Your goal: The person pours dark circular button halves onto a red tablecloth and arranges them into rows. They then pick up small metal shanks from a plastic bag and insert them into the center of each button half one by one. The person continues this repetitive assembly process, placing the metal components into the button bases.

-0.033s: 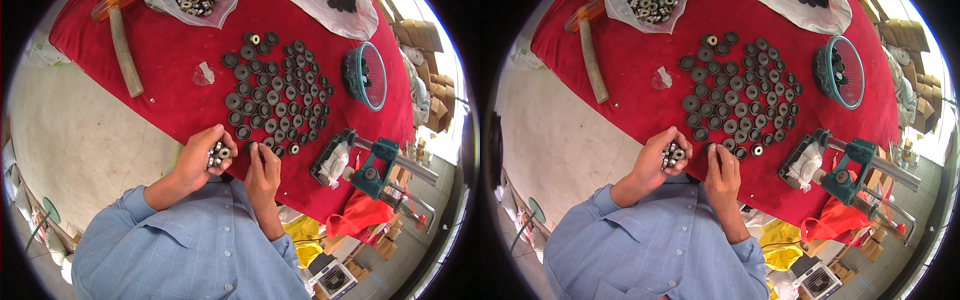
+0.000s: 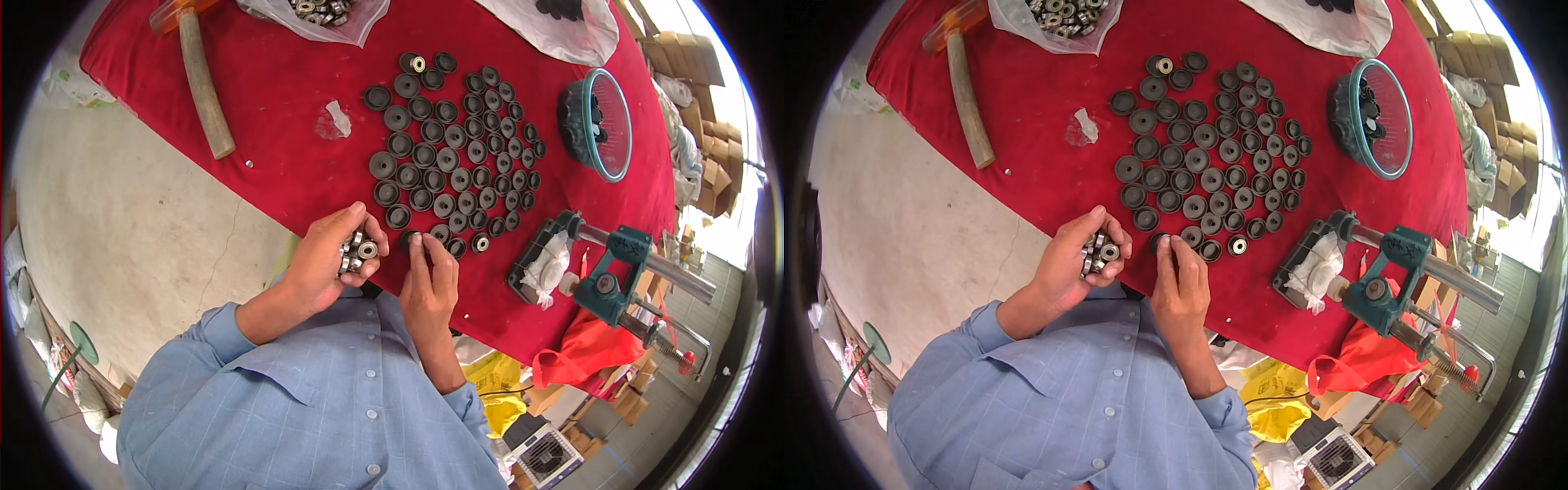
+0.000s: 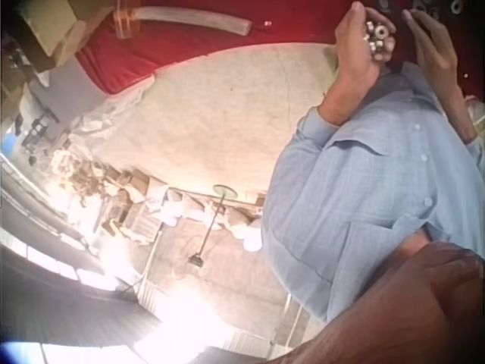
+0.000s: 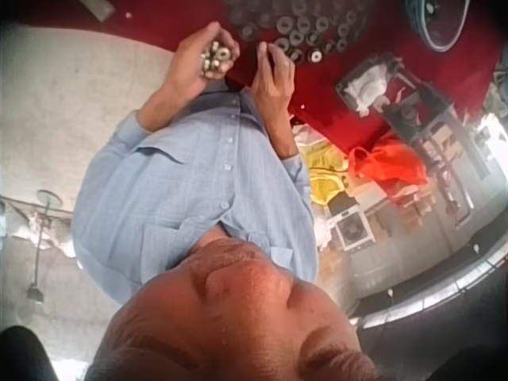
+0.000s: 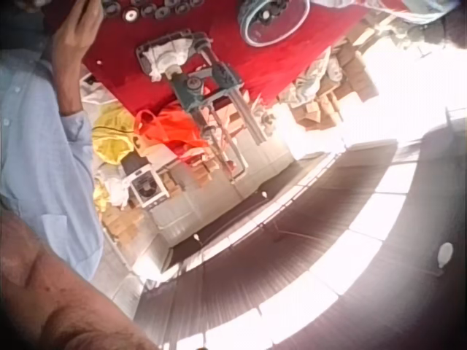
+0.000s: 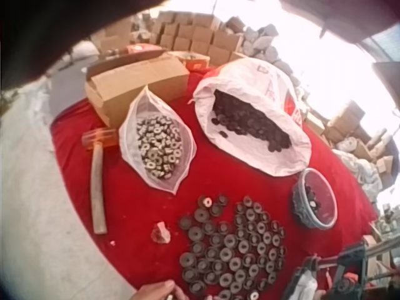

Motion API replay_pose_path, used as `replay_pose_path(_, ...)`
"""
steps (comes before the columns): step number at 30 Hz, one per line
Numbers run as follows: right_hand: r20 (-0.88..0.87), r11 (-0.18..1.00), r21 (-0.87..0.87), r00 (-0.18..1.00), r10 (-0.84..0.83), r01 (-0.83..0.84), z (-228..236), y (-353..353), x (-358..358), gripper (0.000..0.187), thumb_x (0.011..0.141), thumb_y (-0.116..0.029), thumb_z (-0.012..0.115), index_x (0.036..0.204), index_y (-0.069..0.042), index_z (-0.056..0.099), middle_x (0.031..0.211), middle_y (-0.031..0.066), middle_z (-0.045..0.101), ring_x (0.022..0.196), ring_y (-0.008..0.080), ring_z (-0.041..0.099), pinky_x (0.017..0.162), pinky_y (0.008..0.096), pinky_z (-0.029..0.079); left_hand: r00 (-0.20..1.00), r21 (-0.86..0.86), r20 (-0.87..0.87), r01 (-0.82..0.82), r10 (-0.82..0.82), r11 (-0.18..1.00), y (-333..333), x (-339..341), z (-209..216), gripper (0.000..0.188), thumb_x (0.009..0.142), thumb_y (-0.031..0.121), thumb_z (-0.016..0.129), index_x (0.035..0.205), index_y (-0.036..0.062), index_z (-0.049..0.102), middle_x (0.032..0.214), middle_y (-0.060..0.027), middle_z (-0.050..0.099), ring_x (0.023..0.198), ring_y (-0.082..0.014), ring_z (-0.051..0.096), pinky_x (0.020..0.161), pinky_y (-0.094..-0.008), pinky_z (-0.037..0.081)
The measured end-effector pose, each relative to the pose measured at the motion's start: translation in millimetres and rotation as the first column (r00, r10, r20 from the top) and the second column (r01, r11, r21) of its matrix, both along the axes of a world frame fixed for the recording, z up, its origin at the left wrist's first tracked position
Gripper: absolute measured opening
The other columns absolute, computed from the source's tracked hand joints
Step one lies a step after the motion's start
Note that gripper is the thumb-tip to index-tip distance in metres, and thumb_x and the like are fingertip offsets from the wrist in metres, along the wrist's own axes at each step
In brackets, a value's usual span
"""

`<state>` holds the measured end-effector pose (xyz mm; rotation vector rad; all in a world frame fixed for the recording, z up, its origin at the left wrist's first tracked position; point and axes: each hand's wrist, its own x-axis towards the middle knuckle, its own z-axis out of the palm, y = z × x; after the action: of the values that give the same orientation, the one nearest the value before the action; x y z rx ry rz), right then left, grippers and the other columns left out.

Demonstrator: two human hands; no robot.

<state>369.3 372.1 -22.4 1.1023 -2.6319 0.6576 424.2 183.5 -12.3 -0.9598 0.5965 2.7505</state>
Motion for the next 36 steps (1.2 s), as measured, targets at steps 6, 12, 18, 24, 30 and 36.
replay_pose_path(6,-0.040,0.999,0.048,0.999,0.020,-0.018,0.0,1.2,3.9,0.035,0.088,0.008,0.073,0.122,0.003,0.077,0.127,0.0137,0.070,0.107,0.0303,0.071,0.088,0.0393,0.061,0.998,0.043,-0.049,-0.026,0.028,0.999,0.3,1.7,-3.3,0.051,0.118,0.048,0.040,0.099,0.0064,0.063,0.089,-0.0118,0.071,0.062,-0.0138,0.062,0.044,-0.0229,0.034)
replay_pose_path(12,-0.058,0.995,0.078,0.997,-0.052,0.056,-3.9,-0.4,12.0,0.037,0.088,0.005,0.072,0.125,-0.001,0.078,0.127,0.0105,0.071,0.108,0.0278,0.070,0.092,0.0390,0.056,0.998,0.117,-0.056,-0.033,0.040,0.993,-1.5,3.1,-5.2,0.051,0.116,0.046,0.036,0.100,0.0056,0.063,0.089,-0.0133,0.071,0.062,-0.0159,0.062,0.044,-0.0241,0.035)
replay_pose_path(18,-0.024,0.984,0.146,0.995,-0.101,0.104,0.5,-0.8,21.0,0.046,0.085,0.002,0.069,0.130,-0.003,0.077,0.135,0.0085,0.069,0.112,0.0264,0.066,0.097,0.0403,0.048,0.999,0.057,0.027,-0.024,0.023,0.998,-2.1,1.8,-1.8,0.045,0.114,0.042,0.043,0.098,0.0062,0.063,0.093,-0.0149,0.070,0.061,-0.0167,0.060,0.044,-0.0248,0.035)
replay_pose_path(24,-0.027,0.981,0.138,0.991,-0.134,0.136,-1.4,-2.2,24.7,0.049,0.083,0.004,0.068,0.130,-0.004,0.077,0.132,0.0076,0.070,0.110,0.0271,0.066,0.095,0.0403,0.047,0.996,0.071,0.014,-0.089,0.088,0.994,-9.7,-5.3,5.0,0.042,0.113,0.039,0.047,0.094,0.0053,0.064,0.093,-0.0159,0.068,0.060,-0.0164,0.058,0.044,-0.0244,0.035)
replay_pose_path(30,0.172,0.991,-0.129,0.985,-0.014,0.037,34.7,-7.9,-23.7,0.046,0.080,0.012,0.065,0.121,-0.004,0.078,0.114,0.0128,0.073,0.104,0.0295,0.071,0.089,0.0408,0.055,0.969,0.135,-0.095,-0.214,0.228,0.967,-36.6,-14.0,-5.3,0.042,0.113,0.038,0.049,0.096,0.0036,0.066,0.096,-0.0177,0.066,0.060,-0.0170,0.057,0.044,-0.0230,0.035)
replay_pose_path(36,0.212,0.974,-0.227,0.975,0.070,-0.020,79.5,-90.0,-136.2,0.030,0.092,0.002,0.073,0.122,-0.002,0.076,0.108,0.0147,0.072,0.088,0.0305,0.074,0.077,0.0384,0.059,0.953,0.290,-0.129,-0.227,0.273,0.930,-45.3,-20.5,-16.7,0.042,0.113,0.037,0.049,0.100,0.0015,0.067,0.099,-0.0184,0.065,0.066,-0.0178,0.059,0.044,-0.0232,0.040)
